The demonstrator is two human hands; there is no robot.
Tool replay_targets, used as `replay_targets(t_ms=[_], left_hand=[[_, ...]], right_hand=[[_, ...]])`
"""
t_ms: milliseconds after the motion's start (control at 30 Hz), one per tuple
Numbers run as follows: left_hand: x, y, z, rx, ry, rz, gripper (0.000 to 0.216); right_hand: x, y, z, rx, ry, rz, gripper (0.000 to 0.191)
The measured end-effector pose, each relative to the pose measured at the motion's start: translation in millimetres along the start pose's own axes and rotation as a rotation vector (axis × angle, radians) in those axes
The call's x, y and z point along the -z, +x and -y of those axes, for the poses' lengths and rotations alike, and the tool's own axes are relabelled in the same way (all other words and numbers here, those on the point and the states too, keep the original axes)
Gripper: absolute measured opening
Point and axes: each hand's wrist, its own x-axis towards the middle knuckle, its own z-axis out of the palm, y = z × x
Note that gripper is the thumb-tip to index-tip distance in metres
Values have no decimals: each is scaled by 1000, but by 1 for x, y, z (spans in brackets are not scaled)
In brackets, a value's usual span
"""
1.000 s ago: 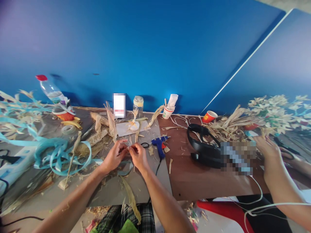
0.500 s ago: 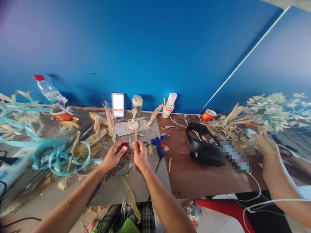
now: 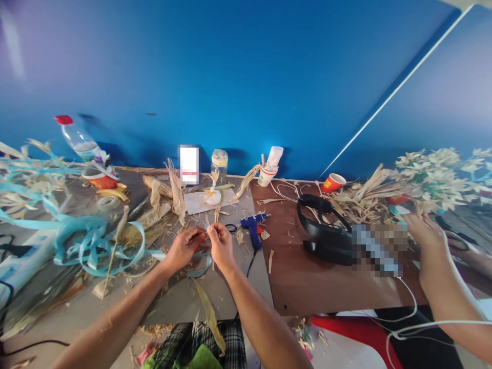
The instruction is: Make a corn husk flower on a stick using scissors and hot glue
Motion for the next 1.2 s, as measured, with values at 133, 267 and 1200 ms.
replay_targets(t_ms=[133,267,1200], left_hand=[[0,-1,2,20,-22,-19,28],[3,-1,-3,-4,25,-12,30],[9,-2,-10,-19,-75,65,40]], right_hand=[[6,2,-2,-33,114,-15,32],[8,2,6,-39,115,105,29],[5,1,16,-164,211,215,23]])
